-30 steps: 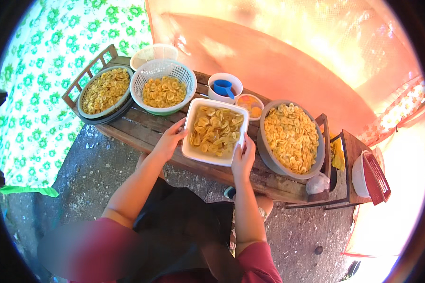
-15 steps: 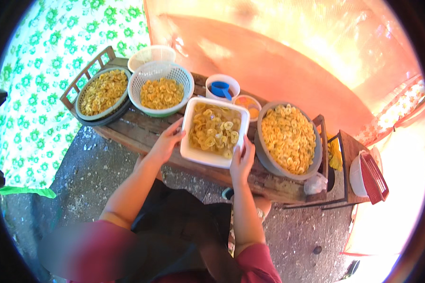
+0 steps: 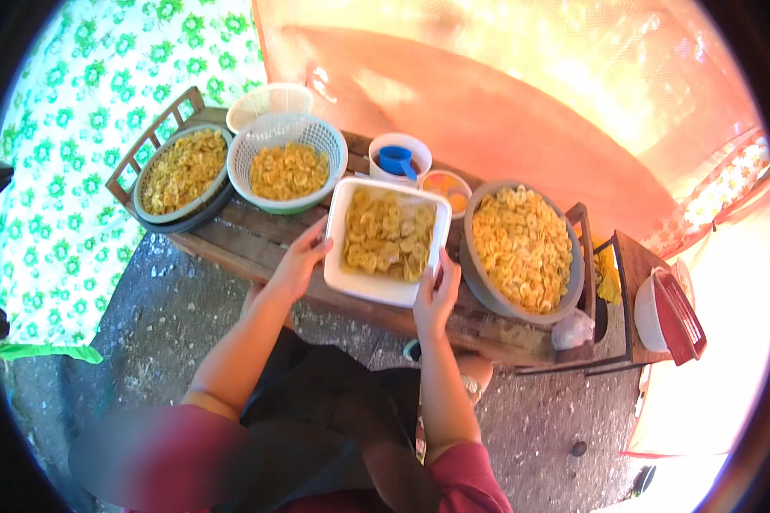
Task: The person transfers yellow chips from a large bowl into a white rectangular container, then pours a dark liquid from a small bowl into the container using a blue scoop. They shake the container to mix the contents and repeat the process with additional chips and liquid.
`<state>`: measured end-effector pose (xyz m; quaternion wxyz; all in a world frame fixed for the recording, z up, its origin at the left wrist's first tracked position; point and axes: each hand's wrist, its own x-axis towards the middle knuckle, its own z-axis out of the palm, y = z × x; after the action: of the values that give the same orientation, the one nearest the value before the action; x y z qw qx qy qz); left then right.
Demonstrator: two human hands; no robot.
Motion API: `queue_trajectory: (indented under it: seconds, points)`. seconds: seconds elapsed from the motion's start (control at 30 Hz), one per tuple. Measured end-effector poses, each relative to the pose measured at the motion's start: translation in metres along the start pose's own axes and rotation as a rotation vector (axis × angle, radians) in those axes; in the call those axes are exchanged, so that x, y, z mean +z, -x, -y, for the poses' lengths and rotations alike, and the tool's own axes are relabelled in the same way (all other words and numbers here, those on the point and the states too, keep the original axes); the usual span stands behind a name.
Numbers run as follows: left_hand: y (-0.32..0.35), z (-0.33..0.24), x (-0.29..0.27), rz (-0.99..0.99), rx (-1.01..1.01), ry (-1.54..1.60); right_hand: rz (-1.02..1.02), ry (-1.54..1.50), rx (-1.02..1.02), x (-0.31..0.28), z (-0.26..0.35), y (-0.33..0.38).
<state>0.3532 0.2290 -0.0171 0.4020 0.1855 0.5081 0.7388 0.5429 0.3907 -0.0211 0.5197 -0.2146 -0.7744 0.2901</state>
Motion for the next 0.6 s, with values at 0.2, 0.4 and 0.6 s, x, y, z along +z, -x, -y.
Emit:
queue_trajectory:
  seconds: [0.2, 0.4, 0.6]
  points:
    - [0.002, -0.005, 0.004, -0.038, -0.084, 0.041, 0.029, -0.055, 0.352, -0.004, 0.002, -0.004]
    - [0.006, -0.012, 0.008, 0.011, -0.085, 0.007, 0.145, -0.076, 0.456, -0.004, -0.002, -0.003]
    - [0.014, -0.008, 0.004, -0.018, -0.058, 0.001, 0.114, -0.061, 0.334, -0.004, 0.0, 0.007]
